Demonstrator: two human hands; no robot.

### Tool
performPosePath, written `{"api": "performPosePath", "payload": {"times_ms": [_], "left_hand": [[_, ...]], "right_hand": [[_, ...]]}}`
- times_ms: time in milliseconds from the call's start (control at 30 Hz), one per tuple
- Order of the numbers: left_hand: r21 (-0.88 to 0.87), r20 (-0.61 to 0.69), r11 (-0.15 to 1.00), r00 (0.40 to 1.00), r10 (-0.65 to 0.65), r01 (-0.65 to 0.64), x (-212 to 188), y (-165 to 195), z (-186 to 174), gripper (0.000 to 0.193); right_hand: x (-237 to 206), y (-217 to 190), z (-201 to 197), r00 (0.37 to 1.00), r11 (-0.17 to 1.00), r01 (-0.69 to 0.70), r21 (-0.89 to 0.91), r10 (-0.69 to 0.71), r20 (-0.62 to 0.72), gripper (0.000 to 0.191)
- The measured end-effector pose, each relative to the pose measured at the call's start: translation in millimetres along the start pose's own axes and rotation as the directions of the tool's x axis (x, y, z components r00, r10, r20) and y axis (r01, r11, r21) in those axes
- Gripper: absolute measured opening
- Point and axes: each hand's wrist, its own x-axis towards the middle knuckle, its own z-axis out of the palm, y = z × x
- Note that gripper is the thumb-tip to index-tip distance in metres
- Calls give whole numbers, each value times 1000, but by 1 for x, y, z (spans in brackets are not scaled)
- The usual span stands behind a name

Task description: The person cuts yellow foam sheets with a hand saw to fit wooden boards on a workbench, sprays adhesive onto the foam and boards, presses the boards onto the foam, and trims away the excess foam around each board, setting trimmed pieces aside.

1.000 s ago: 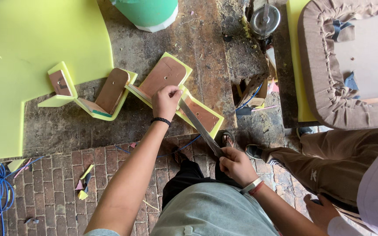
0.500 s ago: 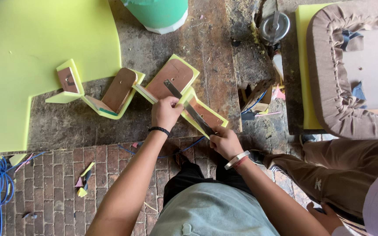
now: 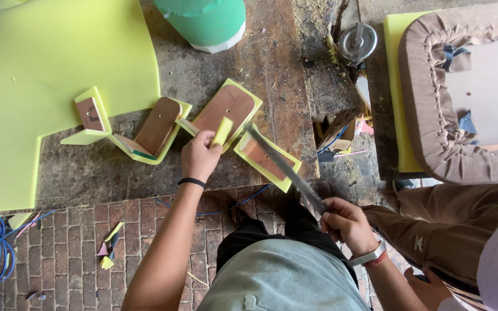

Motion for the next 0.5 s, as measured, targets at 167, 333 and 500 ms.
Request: {"api": "performPosePath", "payload": {"times_ms": [167, 333, 500], "left_hand": [[139, 124, 970, 976, 181, -198, -26, 7, -3, 54], [102, 104, 946, 949, 298, -308, 3, 37, 52, 66], [173, 180, 969, 973, 144, -175, 29, 41, 82, 51]], "right_hand": [[1, -33, -3, 949, 930, 279, -239, -305, -79, 29], [15, -48, 12, 877, 673, 284, -683, -471, -100, 36], [21, -42, 17, 835, 602, 326, -729, -545, -76, 36]]}}
